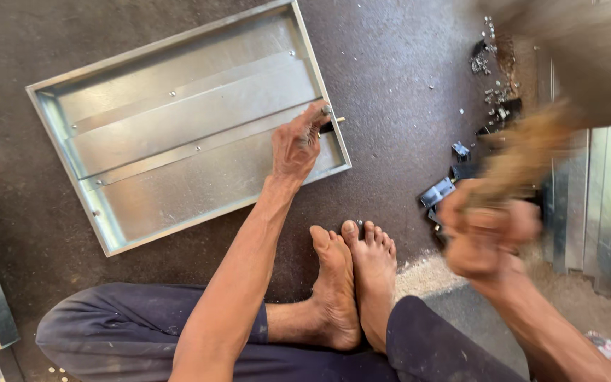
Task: The person assembles a metal tray by positioning black plastic components along the inner edge of the tray and hammering them into place with a wooden-handled hammer.
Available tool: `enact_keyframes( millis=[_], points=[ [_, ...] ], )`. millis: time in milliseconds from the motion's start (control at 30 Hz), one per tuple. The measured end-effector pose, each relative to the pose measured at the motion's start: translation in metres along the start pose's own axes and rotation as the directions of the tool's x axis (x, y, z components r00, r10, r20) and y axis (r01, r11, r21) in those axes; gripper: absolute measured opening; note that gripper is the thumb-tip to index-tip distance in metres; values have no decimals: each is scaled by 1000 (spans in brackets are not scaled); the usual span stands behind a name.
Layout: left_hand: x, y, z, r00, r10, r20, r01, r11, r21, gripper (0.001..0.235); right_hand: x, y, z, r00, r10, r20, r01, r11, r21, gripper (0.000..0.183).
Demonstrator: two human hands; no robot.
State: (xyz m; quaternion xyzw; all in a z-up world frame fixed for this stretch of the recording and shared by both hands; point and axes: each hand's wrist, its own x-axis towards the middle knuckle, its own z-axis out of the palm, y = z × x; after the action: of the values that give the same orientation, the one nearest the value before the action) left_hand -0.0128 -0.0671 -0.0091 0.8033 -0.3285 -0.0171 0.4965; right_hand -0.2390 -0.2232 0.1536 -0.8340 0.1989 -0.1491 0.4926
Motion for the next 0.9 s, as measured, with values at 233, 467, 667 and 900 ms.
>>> enact_keyframes(
  millis=[233, 467, 667, 900],
  points=[
    [6, -1, 0, 989, 104, -103, -95, 992, 87, 33, -6, 10, 15, 939, 327, 106, -292, 922, -255, 40],
    [10, 14, 0, 986, 8, -168, -20, 997, -70, 14, -5, 17, 12, 892, 422, 165, -355, 877, -323, 49],
    [-3, 70, 1, 958, 229, 174, -283, 863, 420, 17, -59, 44, -40, 870, 477, -127, -489, 867, -94, 51],
    [-93, 164, 127, 379, 401, 834, -610, 786, -101, 15, -99, 85, -67, 642, 722, -259, -697, 690, 194, 49]
  ],
)
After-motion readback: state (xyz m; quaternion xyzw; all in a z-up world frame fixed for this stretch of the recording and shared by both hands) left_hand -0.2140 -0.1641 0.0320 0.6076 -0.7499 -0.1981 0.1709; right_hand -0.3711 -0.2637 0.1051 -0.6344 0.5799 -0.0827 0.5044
